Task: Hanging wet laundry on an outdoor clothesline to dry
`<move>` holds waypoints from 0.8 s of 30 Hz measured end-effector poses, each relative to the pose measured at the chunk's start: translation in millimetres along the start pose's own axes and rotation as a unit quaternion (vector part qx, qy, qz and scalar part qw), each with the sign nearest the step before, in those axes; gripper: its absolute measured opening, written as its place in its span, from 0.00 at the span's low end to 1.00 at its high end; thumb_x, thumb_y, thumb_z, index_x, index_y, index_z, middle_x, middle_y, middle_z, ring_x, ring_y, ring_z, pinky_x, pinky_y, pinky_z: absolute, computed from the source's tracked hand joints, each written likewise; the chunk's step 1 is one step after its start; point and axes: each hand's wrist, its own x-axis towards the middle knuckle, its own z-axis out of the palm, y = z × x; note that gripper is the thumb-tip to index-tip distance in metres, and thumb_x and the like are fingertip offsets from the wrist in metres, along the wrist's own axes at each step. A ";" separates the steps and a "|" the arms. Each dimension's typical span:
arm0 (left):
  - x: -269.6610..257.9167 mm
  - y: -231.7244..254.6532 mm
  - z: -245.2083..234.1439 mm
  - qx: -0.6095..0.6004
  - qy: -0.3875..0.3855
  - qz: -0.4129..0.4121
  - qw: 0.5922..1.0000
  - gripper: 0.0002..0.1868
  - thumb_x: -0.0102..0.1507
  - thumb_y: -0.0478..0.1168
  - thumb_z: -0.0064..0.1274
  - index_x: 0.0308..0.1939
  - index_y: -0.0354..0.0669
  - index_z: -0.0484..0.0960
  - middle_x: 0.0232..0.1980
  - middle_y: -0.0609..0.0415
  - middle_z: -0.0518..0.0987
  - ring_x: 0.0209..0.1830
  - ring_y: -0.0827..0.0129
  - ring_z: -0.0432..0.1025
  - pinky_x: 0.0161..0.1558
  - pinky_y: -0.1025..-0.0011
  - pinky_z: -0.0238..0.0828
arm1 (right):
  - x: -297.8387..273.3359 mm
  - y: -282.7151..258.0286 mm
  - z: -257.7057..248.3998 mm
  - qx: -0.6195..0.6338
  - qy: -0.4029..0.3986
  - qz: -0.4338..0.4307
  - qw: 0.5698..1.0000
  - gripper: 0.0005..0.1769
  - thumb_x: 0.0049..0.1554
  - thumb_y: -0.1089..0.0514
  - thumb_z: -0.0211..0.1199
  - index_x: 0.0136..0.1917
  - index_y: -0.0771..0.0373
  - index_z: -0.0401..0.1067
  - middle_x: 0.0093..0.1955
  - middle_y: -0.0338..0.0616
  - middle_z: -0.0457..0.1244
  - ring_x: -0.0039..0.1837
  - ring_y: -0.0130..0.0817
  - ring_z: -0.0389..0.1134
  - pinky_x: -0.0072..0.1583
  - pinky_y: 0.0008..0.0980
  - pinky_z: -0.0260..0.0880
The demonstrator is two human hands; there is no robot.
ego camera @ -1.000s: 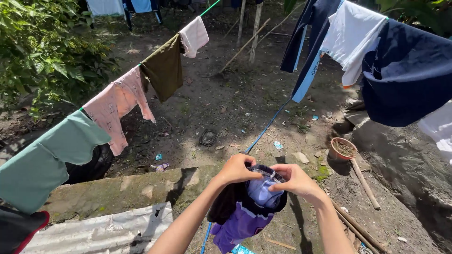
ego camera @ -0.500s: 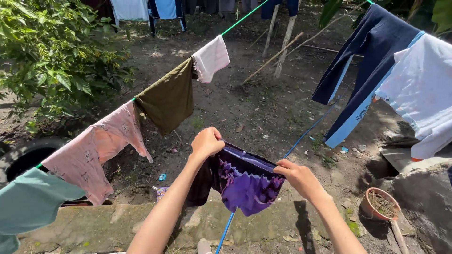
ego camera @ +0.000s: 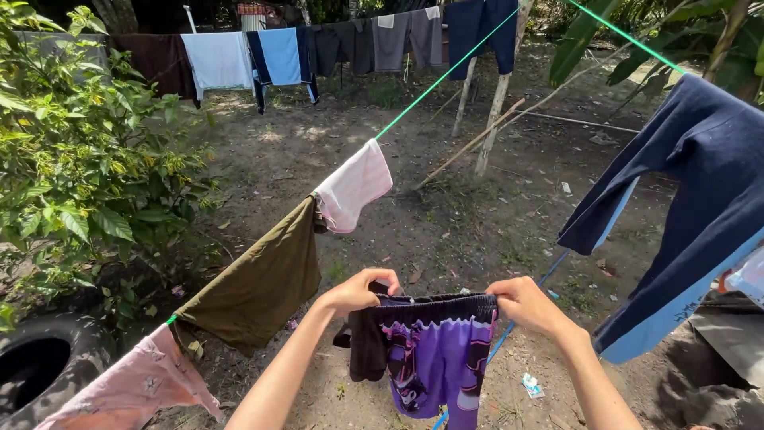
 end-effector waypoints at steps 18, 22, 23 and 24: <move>187.4 38.3 -61.4 0.098 -0.054 0.066 0.991 0.35 0.50 0.22 0.35 0.60 0.53 0.65 0.65 0.47 0.67 0.73 0.51 0.50 0.69 0.39 0.25 | 267.6 117.5 -104.2 0.237 -0.074 -0.016 0.968 0.11 0.39 0.73 0.70 0.34 0.67 0.70 0.33 0.51 0.68 0.36 0.37 0.64 0.42 0.32 0.63; 222.5 28.9 -75.0 0.078 -0.051 0.059 0.994 0.36 0.51 0.21 0.32 0.60 0.55 0.64 0.70 0.50 0.63 0.76 0.50 0.44 0.70 0.40 0.21 | 291.1 91.6 -127.7 0.234 -0.088 -0.066 0.966 0.10 0.37 0.74 0.64 0.33 0.68 0.67 0.32 0.41 0.60 0.37 0.32 0.60 0.37 0.28 0.60; 232.4 23.7 -81.2 0.102 -0.050 0.048 0.992 0.34 0.51 0.22 0.32 0.59 0.55 0.66 0.69 0.52 0.65 0.76 0.53 0.46 0.70 0.42 0.22 | 288.7 73.9 -133.8 0.279 -0.095 -0.063 0.953 0.09 0.39 0.71 0.63 0.35 0.65 0.67 0.34 0.40 0.60 0.37 0.30 0.60 0.37 0.27 0.59; 241.5 19.0 -87.7 0.126 -0.049 0.038 0.990 0.33 0.52 0.22 0.32 0.57 0.55 0.67 0.68 0.54 0.67 0.76 0.55 0.47 0.70 0.43 0.23 | 285.9 55.5 -139.9 0.323 -0.101 -0.060 0.939 0.09 0.41 0.68 0.61 0.36 0.63 0.66 0.35 0.39 0.60 0.38 0.29 0.60 0.37 0.26 0.59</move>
